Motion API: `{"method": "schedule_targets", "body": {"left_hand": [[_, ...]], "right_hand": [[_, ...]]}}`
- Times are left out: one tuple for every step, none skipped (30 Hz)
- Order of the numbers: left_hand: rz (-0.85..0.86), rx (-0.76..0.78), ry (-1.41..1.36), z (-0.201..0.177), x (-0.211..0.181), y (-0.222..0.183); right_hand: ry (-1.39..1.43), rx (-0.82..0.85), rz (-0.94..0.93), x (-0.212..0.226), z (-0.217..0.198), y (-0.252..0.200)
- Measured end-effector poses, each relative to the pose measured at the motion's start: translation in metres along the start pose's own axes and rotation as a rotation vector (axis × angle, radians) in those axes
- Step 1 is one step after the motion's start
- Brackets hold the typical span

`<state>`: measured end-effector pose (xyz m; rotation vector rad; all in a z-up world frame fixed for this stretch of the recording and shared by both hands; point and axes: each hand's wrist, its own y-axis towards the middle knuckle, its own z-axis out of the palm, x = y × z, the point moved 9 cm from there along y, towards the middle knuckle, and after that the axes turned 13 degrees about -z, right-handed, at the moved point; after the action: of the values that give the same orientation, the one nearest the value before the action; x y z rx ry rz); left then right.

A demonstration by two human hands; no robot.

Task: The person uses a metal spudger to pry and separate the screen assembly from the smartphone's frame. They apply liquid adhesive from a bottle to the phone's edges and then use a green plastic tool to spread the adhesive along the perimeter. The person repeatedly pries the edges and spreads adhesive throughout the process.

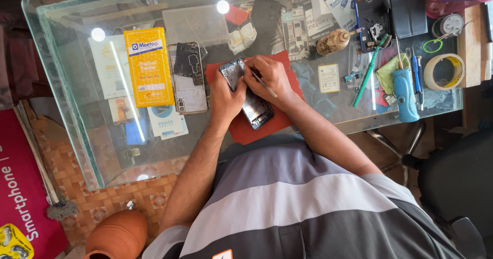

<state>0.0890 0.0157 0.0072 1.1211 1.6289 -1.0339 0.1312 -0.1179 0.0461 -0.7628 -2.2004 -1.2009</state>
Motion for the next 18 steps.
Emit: {"method": "schedule_targets", "body": {"left_hand": [[0.034, -0.001, -0.013, 0.0, -0.003, -0.001], [0.0, -0.001, 0.005, 0.0, 0.0, 0.0], [-0.034, 0.0, 0.023, 0.0, 0.002, 0.002], [-0.069, 0.002, 0.041, 0.001, 0.005, 0.002], [-0.065, 0.003, 0.03, 0.001, 0.004, 0.002], [-0.06, 0.001, 0.021, 0.001, 0.004, 0.002], [-0.055, -0.001, 0.012, 0.0, 0.003, 0.002], [-0.047, -0.008, 0.013, 0.0, 0.003, 0.001], [-0.039, -0.014, 0.014, -0.001, 0.003, 0.0], [-0.029, -0.02, 0.015, -0.001, 0.002, 0.0], [-0.041, -0.016, 0.011, 0.0, 0.003, 0.0], [-0.052, -0.012, 0.007, 0.0, 0.005, 0.001], [-0.063, -0.008, 0.004, 0.0, 0.006, 0.001], [-0.045, -0.017, 0.006, 0.0, 0.003, 0.001], [-0.026, -0.027, 0.007, -0.001, 0.001, 0.001], [-0.014, -0.037, 0.008, -0.002, 0.0, -0.001], [-0.027, -0.03, 0.004, -0.002, 0.001, 0.0], [-0.042, -0.018, 0.001, -0.001, 0.002, 0.001]], "right_hand": [[0.039, 0.007, -0.049, 0.003, 0.0, 0.002], [0.01, 0.0, -0.027, 0.001, 0.0, 0.001], [-0.019, -0.006, -0.004, 0.0, 0.0, -0.001], [-0.048, -0.012, 0.019, -0.002, 0.0, -0.002], [-0.057, -0.013, 0.033, -0.003, 0.0, -0.003], [-0.064, -0.015, 0.043, -0.005, 0.0, -0.003], [-0.07, -0.017, 0.054, -0.008, 0.0, -0.003], [-0.075, 0.014, 0.1, -0.014, 0.003, -0.005], [-0.08, 0.045, 0.147, -0.02, 0.003, -0.006], [-0.086, 0.076, 0.192, -0.026, 0.003, -0.008], [-0.093, 0.07, 0.158, -0.024, 0.001, -0.009], [-0.099, 0.063, 0.125, -0.02, 0.0, -0.009], [-0.106, 0.056, 0.091, -0.016, -0.002, -0.009], [-0.063, 0.029, 0.115, -0.017, -0.004, -0.01], [-0.02, 0.002, 0.139, -0.016, -0.006, -0.012], [0.024, -0.019, 0.166, -0.015, -0.007, -0.014], [0.02, -0.016, 0.127, -0.013, -0.007, -0.011], [0.015, -0.014, 0.093, -0.011, -0.006, -0.008]]}}
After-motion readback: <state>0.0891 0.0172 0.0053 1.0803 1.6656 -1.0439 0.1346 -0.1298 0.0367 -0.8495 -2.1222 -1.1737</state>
